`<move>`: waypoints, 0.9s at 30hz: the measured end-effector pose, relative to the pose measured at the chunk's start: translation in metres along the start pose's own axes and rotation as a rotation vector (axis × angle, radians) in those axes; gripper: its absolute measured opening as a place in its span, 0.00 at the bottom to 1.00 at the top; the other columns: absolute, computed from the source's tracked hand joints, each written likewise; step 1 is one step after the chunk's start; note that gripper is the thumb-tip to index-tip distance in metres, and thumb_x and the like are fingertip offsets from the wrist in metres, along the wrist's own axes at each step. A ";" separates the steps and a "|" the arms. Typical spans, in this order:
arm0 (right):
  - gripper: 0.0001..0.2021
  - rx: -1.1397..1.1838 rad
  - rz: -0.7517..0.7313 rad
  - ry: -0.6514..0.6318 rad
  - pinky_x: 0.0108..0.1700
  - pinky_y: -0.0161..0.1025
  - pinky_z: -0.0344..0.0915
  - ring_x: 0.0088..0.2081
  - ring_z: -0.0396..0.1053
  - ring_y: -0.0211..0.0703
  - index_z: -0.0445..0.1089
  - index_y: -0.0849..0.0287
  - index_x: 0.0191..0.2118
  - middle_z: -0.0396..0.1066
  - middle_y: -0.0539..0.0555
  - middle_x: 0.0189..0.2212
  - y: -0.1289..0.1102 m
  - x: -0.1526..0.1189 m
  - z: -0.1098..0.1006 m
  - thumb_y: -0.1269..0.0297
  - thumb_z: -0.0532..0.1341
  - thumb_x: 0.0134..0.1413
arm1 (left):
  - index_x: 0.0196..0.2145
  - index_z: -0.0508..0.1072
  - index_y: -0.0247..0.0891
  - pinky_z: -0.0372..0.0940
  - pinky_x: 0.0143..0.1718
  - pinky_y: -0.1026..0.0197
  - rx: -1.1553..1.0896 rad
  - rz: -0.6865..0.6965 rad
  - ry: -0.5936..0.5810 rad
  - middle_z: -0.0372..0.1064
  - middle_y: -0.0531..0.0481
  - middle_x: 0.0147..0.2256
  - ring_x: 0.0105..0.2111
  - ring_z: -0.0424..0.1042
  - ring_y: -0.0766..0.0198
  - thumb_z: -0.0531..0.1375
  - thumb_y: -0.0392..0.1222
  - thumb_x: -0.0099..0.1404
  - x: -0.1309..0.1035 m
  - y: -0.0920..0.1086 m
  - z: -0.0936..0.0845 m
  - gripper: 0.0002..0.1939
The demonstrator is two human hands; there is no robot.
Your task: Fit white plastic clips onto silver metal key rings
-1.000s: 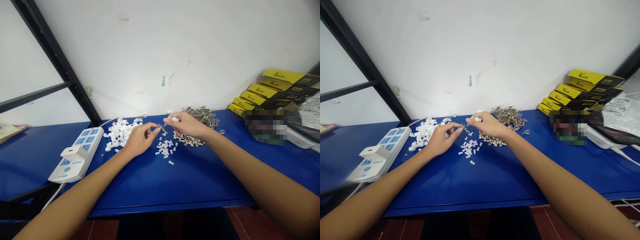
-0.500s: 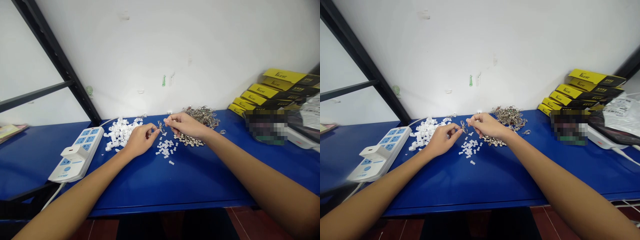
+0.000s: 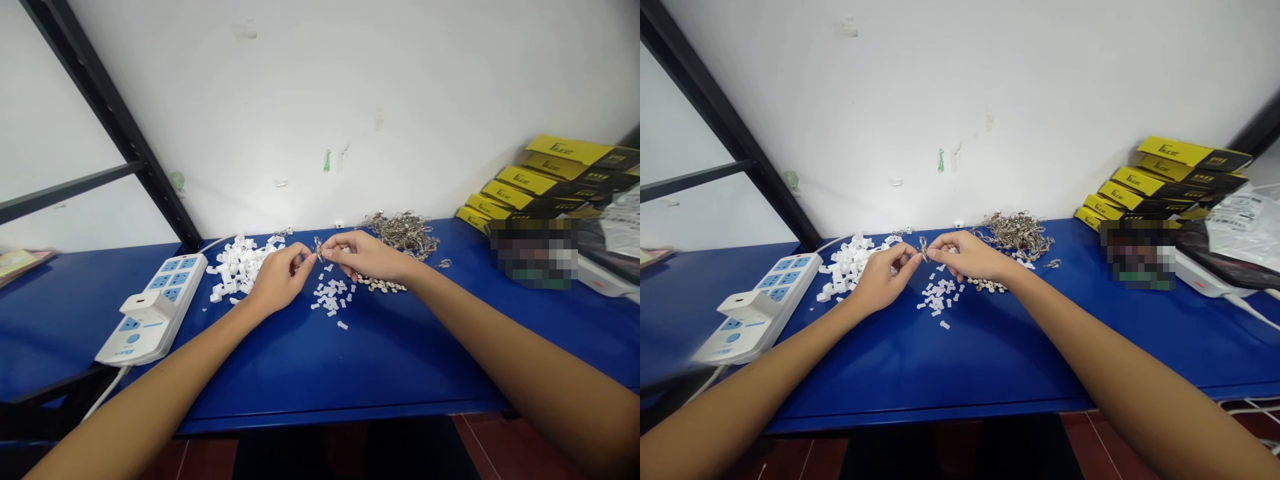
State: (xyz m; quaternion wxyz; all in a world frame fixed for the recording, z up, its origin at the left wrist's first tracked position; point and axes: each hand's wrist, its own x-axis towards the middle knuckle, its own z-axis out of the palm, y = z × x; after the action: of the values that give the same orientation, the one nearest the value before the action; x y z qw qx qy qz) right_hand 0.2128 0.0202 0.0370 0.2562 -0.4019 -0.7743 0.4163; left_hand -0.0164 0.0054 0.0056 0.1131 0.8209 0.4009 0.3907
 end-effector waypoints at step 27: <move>0.20 0.180 -0.069 0.050 0.26 0.39 0.71 0.25 0.71 0.39 0.71 0.57 0.40 0.79 0.55 0.33 -0.006 0.000 0.007 0.44 0.67 0.58 | 0.38 0.71 0.41 0.58 0.29 0.60 -0.014 0.023 -0.013 0.59 0.58 0.23 0.23 0.60 0.66 0.55 0.48 0.76 0.000 0.002 -0.001 0.11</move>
State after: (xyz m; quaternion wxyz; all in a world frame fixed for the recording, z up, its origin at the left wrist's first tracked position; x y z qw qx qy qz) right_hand 0.2053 0.0154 0.0383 0.3247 -0.3606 -0.7405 0.4650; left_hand -0.0157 0.0042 0.0074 0.1171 0.8271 0.3880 0.3893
